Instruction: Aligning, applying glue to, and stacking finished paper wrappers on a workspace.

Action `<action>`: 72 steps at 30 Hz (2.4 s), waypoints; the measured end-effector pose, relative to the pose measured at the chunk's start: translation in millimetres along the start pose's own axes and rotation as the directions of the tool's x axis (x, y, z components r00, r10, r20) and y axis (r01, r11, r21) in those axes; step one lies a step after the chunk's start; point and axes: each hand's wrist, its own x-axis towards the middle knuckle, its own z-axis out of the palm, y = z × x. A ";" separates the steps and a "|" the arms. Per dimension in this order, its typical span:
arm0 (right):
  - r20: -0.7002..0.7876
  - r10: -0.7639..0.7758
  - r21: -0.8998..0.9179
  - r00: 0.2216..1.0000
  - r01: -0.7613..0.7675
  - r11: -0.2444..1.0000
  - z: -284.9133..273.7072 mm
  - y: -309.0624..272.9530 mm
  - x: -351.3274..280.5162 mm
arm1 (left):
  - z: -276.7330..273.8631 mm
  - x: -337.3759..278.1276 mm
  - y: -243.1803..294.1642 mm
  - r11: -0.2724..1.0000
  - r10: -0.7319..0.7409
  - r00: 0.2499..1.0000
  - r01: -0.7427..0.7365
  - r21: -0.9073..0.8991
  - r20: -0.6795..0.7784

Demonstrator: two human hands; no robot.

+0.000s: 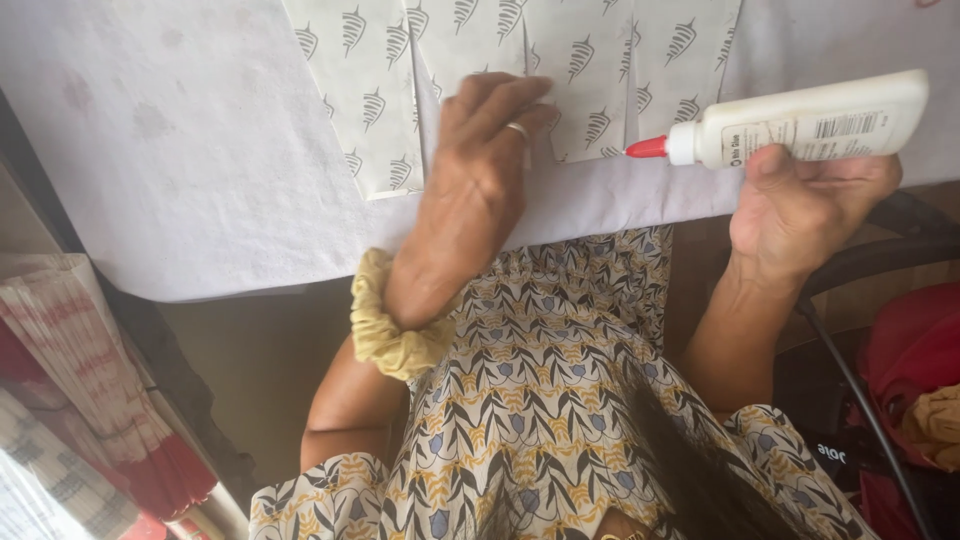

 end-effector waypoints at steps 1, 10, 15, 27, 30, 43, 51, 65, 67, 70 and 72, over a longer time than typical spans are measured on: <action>-0.028 0.008 0.008 1.000 -0.008 1.000 4.1 1.0 -1.0 | -8.7 -1.7 -1.8 0.998 -0.010 0.999 0.012 0.064 -0.031; 0.148 0.098 -0.055 0.984 -0.091 0.994 101.5 -15.9 12.5 | -34.7 -26.8 -22.2 0.997 -0.058 0.997 0.055 0.055 0.056; 0.271 0.019 -0.155 0.962 0.025 0.988 115.5 -13.5 4.9 | -41.7 -29.3 -23.4 0.997 -0.062 0.992 0.057 0.045 0.109; 0.279 0.140 -0.208 0.950 -0.082 0.975 109.1 -17.9 14.0 | -34.5 -32.2 -29.1 0.999 -0.042 0.998 0.042 0.001 0.040; 0.288 -0.020 -0.137 0.957 0.061 0.989 89.4 -12.3 8.4 | -26.3 -32.5 -28.5 0.995 -0.093 0.995 0.092 -0.034 -0.020; 0.247 0.095 -0.180 0.964 -0.050 0.982 125.7 -10.7 4.4 | -26.5 -28.7 -23.4 0.989 -0.145 0.988 0.143 -0.040 -0.056; 0.140 0.032 -0.012 0.990 -0.030 0.999 65.8 4.3 -6.4 | -53.1 -39.6 -24.4 0.996 -0.086 0.993 0.083 -0.030 -0.082; 0.366 0.095 -0.288 0.926 0.016 0.958 196.7 -13.4 0.4 | -105.3 -84.3 -40.6 0.975 -0.219 0.976 0.220 0.035 -0.010; 0.408 0.096 -0.217 0.908 -0.006 0.976 209.4 -11.4 -0.5 | -107.4 -86.0 -42.8 0.975 -0.223 0.975 0.223 0.018 -0.001; 0.462 0.087 -0.148 0.882 -0.020 0.989 227.3 -7.8 -2.5 | -108.5 -87.3 -45.1 0.974 -0.226 0.974 0.225 0.007 0.016; 0.478 0.079 -0.149 0.875 -0.008 0.989 233.2 -7.5 -2.7 | -108.4 -87.0 -44.9 0.974 -0.225 0.974 0.224 0.012 0.021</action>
